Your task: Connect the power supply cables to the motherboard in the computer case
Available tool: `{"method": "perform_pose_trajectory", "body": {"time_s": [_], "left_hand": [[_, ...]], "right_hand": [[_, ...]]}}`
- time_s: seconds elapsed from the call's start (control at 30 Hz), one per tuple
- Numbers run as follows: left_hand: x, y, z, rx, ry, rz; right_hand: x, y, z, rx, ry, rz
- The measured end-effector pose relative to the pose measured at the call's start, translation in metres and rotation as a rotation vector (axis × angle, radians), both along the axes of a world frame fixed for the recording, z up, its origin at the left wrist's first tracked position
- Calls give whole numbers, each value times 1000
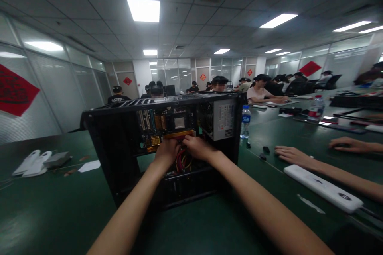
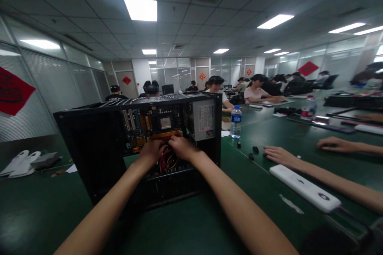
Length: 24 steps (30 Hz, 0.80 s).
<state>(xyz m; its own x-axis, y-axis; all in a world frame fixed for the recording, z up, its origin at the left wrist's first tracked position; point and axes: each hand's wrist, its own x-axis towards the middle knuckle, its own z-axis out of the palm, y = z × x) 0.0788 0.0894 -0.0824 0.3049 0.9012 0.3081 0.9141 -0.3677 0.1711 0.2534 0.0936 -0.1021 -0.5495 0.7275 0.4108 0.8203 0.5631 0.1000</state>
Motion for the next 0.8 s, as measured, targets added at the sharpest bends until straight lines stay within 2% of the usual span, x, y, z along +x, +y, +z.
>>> {"method": "perform_pose_trajectory", "body": {"time_s": [0.27, 0.53, 0.8], "left_hand": [[-4, 1, 2, -41, 28, -69], [0, 3, -1, -43, 32, -53], [-3, 4, -5, -45, 20, -57]], "right_hand": [[3, 5, -3, -52, 85, -8], [0, -2, 3, -84, 117, -144], [-1, -9, 8, -107, 139, -192]]}}
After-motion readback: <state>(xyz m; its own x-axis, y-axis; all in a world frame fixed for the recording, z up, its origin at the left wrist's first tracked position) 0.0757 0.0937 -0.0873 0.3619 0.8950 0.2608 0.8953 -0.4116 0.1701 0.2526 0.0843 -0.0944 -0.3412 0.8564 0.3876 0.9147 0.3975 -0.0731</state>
